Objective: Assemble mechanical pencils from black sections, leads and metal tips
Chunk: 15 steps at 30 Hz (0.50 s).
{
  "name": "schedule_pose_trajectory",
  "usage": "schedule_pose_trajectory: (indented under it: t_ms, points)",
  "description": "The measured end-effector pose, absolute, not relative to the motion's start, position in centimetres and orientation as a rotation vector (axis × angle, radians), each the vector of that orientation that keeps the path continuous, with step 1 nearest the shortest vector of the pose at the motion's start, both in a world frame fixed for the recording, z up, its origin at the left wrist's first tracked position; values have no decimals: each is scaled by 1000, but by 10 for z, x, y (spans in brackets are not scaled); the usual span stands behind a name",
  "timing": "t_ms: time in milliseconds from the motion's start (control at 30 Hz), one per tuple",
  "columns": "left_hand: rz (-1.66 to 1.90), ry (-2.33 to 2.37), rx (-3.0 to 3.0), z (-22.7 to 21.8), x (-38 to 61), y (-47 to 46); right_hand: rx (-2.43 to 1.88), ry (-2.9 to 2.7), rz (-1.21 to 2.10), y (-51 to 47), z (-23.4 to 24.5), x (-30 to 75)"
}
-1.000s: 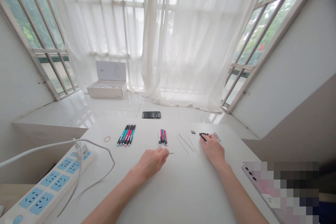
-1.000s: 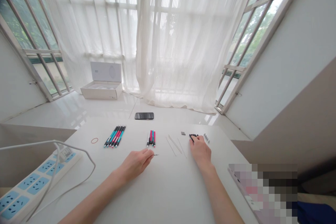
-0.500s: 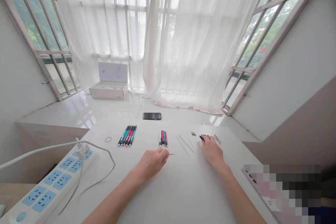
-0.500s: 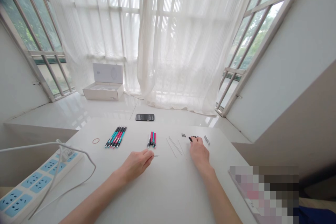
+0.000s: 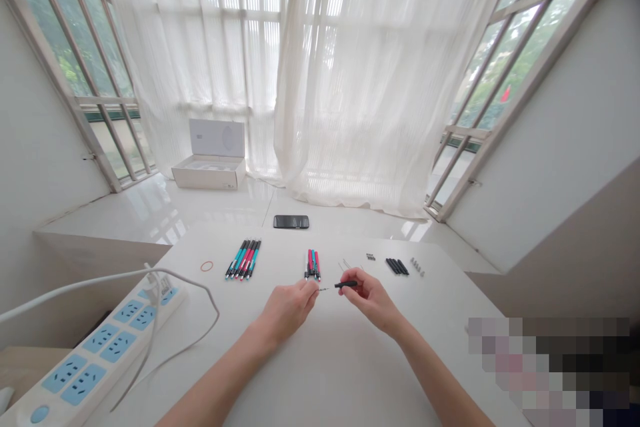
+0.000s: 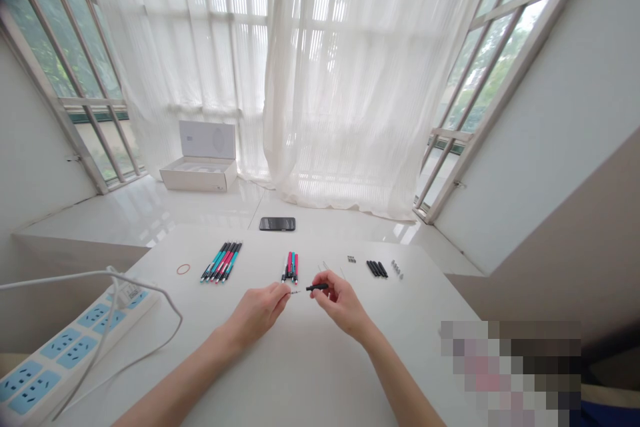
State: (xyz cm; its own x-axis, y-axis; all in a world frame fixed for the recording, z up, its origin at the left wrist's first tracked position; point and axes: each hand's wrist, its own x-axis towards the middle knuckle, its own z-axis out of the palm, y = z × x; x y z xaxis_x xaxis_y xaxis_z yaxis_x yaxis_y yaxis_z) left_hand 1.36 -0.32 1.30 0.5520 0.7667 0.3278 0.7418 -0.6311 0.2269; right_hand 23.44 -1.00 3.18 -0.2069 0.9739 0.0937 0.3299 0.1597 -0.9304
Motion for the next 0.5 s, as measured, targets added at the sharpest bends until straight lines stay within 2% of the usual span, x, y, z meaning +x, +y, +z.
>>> schedule_pose_trajectory:
  t_ms: [267, 500]
  points:
    - [644, 1300, 2702, 14, 13, -4, -1283, -1744, 1023, -13, 34, 229]
    - [605, 1306, 2724, 15, 13, -4, -1247, -1759, 1133, -14, 36, 232]
